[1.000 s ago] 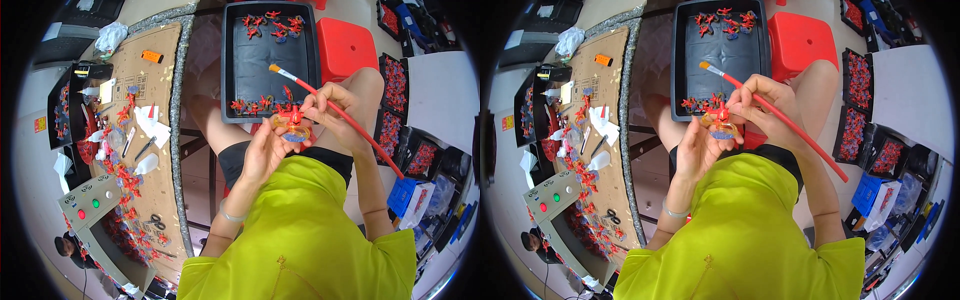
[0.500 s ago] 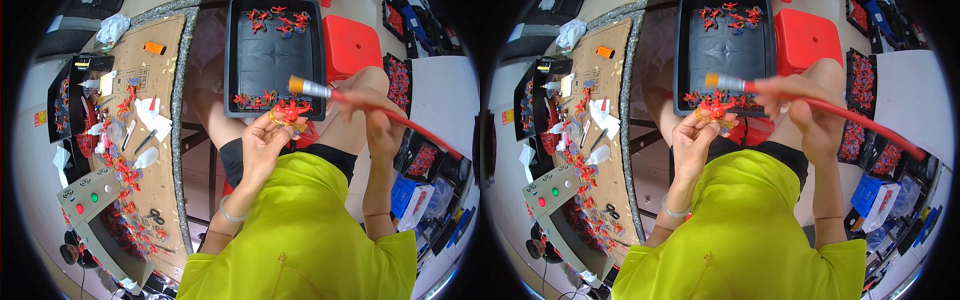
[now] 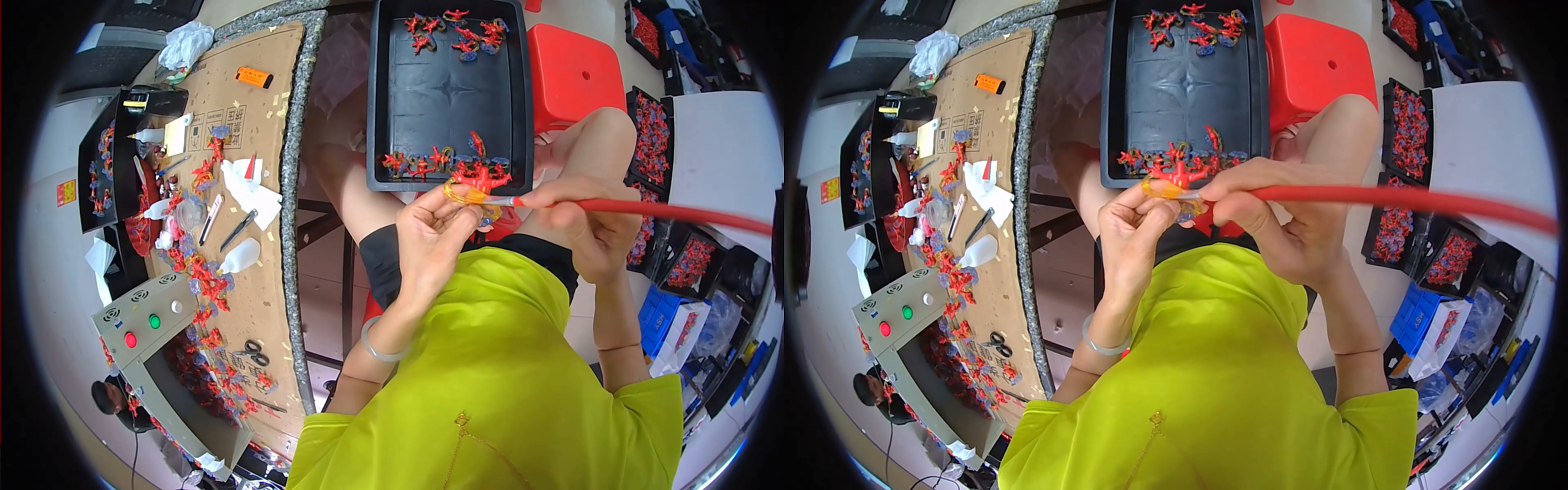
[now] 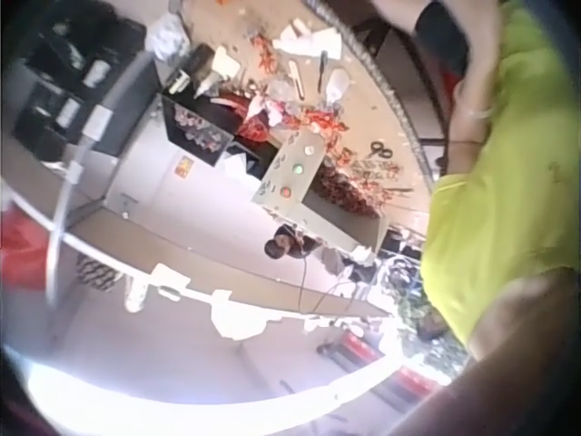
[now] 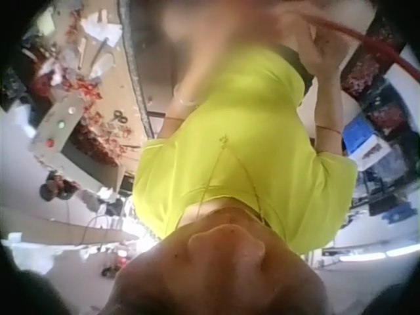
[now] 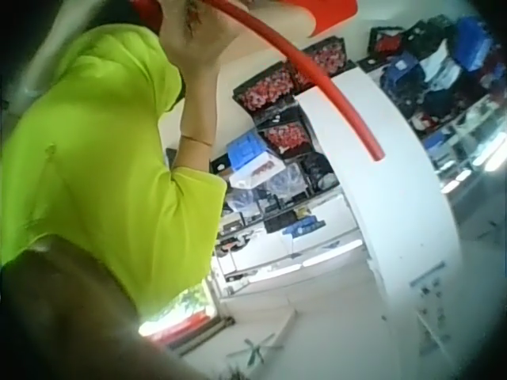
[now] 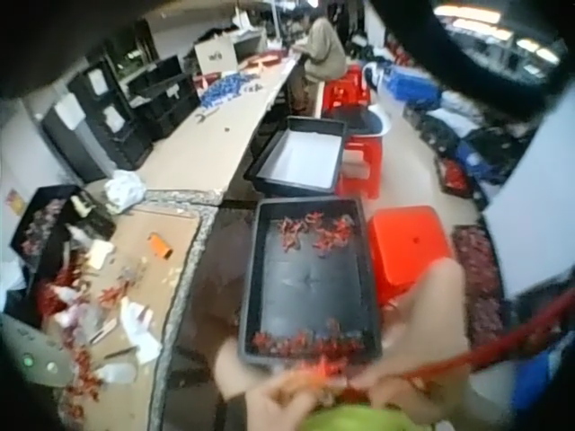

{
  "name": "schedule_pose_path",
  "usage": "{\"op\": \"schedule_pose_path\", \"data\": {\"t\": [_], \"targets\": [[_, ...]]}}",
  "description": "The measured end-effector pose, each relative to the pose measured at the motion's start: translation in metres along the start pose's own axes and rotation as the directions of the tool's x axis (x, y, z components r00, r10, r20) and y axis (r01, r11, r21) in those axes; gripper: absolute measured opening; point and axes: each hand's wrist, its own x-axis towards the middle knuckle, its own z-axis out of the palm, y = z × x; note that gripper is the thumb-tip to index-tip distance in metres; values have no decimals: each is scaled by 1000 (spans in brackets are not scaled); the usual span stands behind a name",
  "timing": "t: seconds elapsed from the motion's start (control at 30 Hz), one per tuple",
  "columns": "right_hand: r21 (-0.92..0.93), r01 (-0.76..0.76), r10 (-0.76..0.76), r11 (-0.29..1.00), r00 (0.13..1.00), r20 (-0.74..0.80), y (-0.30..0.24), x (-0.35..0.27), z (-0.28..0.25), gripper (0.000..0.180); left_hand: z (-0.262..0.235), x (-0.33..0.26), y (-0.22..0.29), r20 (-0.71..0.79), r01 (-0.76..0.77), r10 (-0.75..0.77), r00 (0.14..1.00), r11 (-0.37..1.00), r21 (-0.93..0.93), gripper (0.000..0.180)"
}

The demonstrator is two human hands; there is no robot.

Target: The person assembles plastic figurines by attaching pieces together by hand, applying liquid from a bottle, and brushing them with a paintbrush. Afterward, the person moves and rearranges trays containing figurine components.

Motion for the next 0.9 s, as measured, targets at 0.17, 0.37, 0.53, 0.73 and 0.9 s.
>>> {"op": "schedule_pose_path", "data": {"t": [0.17, 0.37, 0.53, 0.73, 0.9], "targets": [[197, -16, 33, 980, 996, -85, 4, -2, -4, 15, -2, -3, -4, -12, 10, -10, 1000, 999, -52, 22], [-151, -49, 13, 987, 973, -228, 11, 4, -9, 7, -10, 1, -7, 25, 99, -98, 995, 993, -65, 19], [97, -104, 113, 990, 989, -95, 19, 8, 13, 4, -10, 1, -2, 128, 210, -183, 975, 948, -240, 20], [485, -632, 628, 604, 753, 199, 24, 7, 23, 28, -3, 0, -3, 147, 104, -84, 985, 986, -134, 23], [519, -612, 651, 597, 747, 131, 30, 4, 25, 33, 0, -4, -1, 85, 86, -81, 993, 994, -66, 32]]}}
